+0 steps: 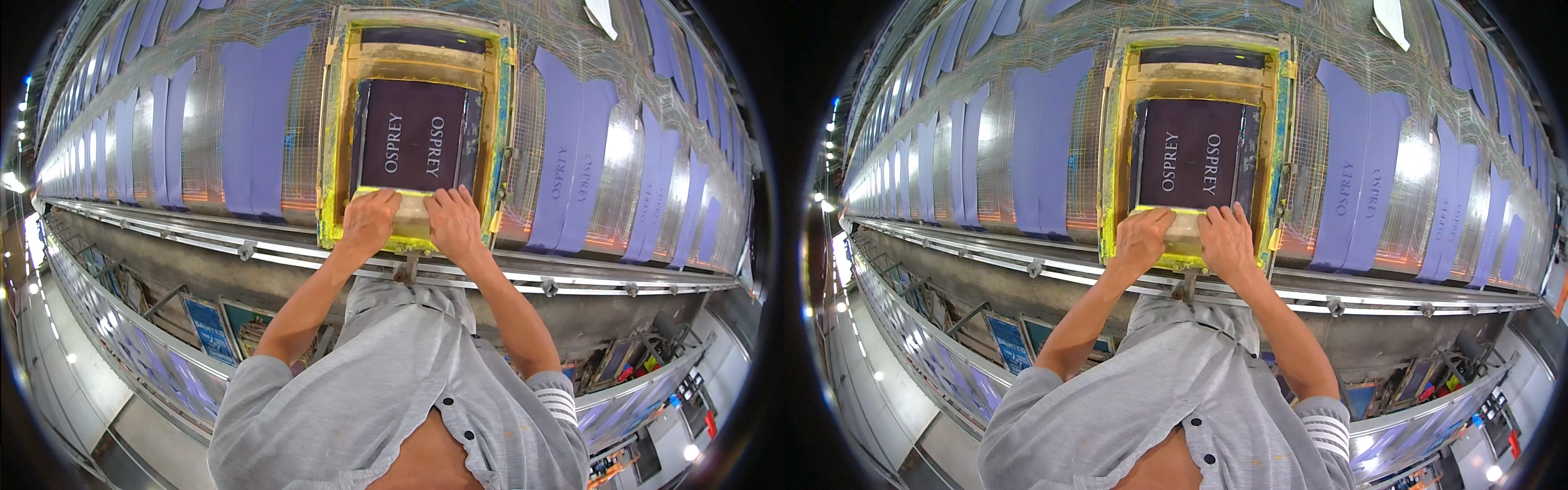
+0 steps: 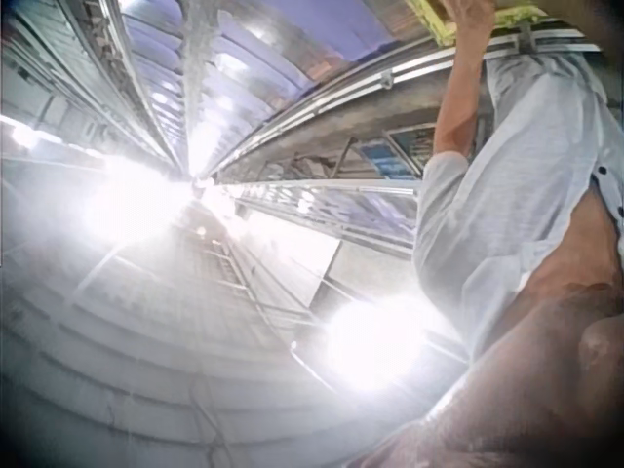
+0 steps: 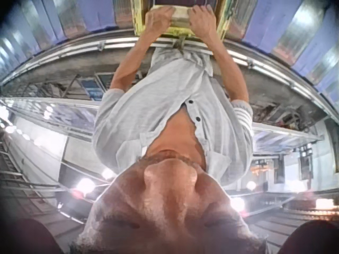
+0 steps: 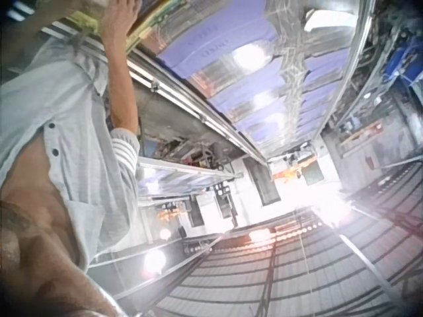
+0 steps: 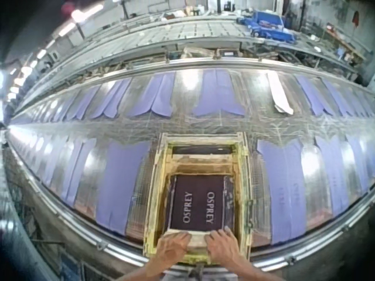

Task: The person performs screen printing on a conveyor belt. They place a screen frame over a purple fabric piece, apply ink with a squeegee, and pull the ink across the mesh to transfer the design. The person repeats this process on multiple fabric pieces.

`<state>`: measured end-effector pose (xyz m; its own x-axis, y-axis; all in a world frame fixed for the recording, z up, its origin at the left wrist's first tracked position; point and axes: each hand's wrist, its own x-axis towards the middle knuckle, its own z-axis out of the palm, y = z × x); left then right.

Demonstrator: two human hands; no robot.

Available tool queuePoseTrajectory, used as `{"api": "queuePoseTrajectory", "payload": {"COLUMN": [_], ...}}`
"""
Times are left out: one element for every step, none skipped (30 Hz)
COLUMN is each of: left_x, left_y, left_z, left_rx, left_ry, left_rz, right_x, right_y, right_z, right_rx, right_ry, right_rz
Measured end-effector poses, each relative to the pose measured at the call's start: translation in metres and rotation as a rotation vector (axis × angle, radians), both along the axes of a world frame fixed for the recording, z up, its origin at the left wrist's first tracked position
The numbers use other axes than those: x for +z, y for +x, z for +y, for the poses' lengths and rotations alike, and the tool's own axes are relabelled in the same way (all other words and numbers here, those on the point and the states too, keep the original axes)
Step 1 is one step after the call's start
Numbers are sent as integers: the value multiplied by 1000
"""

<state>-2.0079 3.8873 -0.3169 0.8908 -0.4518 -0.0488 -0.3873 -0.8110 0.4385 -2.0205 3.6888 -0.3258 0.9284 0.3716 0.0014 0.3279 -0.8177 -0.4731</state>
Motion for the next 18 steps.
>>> {"api": "queuePoseTrajectory", "payload": {"left_x": [1, 0, -1, 1, 6, 5, 3, -3, 4, 3, -2, -4, -5, -6, -6, -8, -15, -17], "left_y": [3, 14, 25, 45, 71, 98, 125, 151, 174, 190, 201, 208, 206, 198, 189, 174, 152, 130], "left_z": [1, 3, 3, -1, -7, -13, -18, -20, -27, -31, -32, -34, -34, -34, -32, -29, -25, -23], "left_rx": [-15, -31, -40, -44, -49, -38, -24, -46, -46, -21, -27, -37, -37, -36, -29, -24, -17, -14], "left_ry": [44, 89, 130, 147, 164, 189, 158, 143, 154, 163, 148, 134, 115, 96, 80, 84, 87, 89], "left_rz": [55, 111, 164, 135, 109, 110, 70, 14, 50, 40, 7, -19, -28, -38, -45, -29, -13, -2], "right_x": [1, 0, 2, 3, 6, 6, 5, 5, 2, 0, -1, -6, -11, -14, -13, -10, -8, -7], "right_y": [-4, 3, 19, 38, 63, 91, 117, 142, 164, 179, 191, 195, 195, 188, 177, 164, 147, 125], "right_z": [0, -1, -5, -10, -15, -20, -25, -29, -35, -38, -41, -42, -42, -42, -38, -33, -29, -25], "right_rx": [-10, 2, 21, 29, 43, 36, 29, 21, 7, 7, 6, 2, -12, -17, -14, -9, -8, -10], "right_ry": [6, 4, -1, -8, -61, -88, -114, -81, -50, -48, -46, -41, -22, -23, -20, -16, -23, -32], "right_rz": [9, 32, 52, 78, 74, 38, 9, 9, 10, -7, -24, -34, -61, -76, -88, -106, -101, -101]}}
